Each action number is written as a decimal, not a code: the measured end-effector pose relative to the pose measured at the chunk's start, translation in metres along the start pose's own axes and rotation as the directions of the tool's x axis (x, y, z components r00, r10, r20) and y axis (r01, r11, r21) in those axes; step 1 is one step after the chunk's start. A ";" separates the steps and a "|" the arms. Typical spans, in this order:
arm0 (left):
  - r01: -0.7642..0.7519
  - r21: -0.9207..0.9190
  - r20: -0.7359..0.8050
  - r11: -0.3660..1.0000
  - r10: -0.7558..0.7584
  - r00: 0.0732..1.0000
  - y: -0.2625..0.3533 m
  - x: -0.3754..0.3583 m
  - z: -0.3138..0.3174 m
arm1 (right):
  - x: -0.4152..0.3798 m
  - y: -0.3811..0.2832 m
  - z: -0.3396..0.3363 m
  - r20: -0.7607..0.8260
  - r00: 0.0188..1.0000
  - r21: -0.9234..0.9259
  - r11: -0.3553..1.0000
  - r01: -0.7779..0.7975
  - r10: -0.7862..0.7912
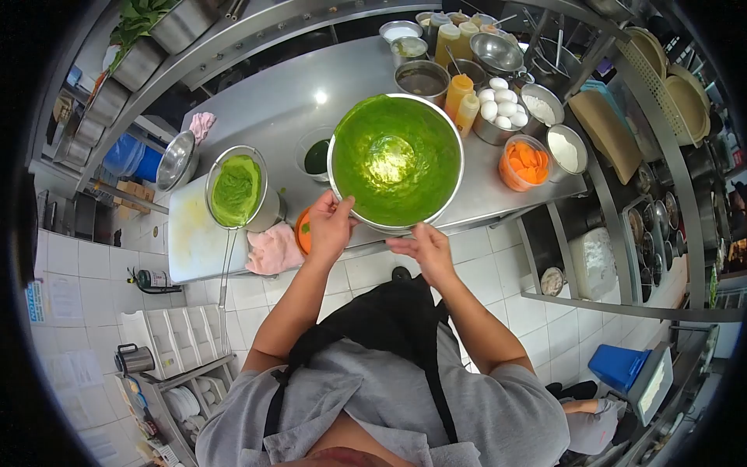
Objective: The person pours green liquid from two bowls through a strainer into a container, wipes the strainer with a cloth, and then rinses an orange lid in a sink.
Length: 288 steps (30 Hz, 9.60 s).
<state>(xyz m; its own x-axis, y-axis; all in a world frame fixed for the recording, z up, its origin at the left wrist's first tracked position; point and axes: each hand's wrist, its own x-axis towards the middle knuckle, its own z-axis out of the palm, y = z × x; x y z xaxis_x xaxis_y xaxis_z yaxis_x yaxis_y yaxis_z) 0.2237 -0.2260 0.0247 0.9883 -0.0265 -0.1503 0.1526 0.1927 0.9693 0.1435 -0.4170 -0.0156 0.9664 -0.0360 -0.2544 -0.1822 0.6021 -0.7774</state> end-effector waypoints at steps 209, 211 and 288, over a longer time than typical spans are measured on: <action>0.223 0.036 0.114 0.974 -0.226 0.967 -0.068 -0.073 -0.104 | 0.086 -0.252 0.089 0.155 0.978 -0.964 -0.236 0.120 -0.137; 0.203 0.023 0.102 0.979 -0.204 0.974 -0.061 -0.092 -0.123 | 0.088 -0.259 0.071 0.123 0.984 -0.984 -0.146 0.104 -0.126; 0.438 -0.149 0.246 0.887 -0.396 0.885 -0.119 -0.346 -0.046 | -0.179 0.012 -0.145 0.003 0.967 -0.340 0.909 -0.240 0.257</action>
<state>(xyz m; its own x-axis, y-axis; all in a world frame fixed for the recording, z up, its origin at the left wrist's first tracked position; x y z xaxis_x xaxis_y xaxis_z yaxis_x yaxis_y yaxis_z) -0.1365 -0.1942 -0.0474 0.8149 -0.3413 -0.4685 0.5675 0.3051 0.7648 -0.0582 -0.5190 -0.0627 0.8878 0.1218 -0.4438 -0.4596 0.2852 -0.8411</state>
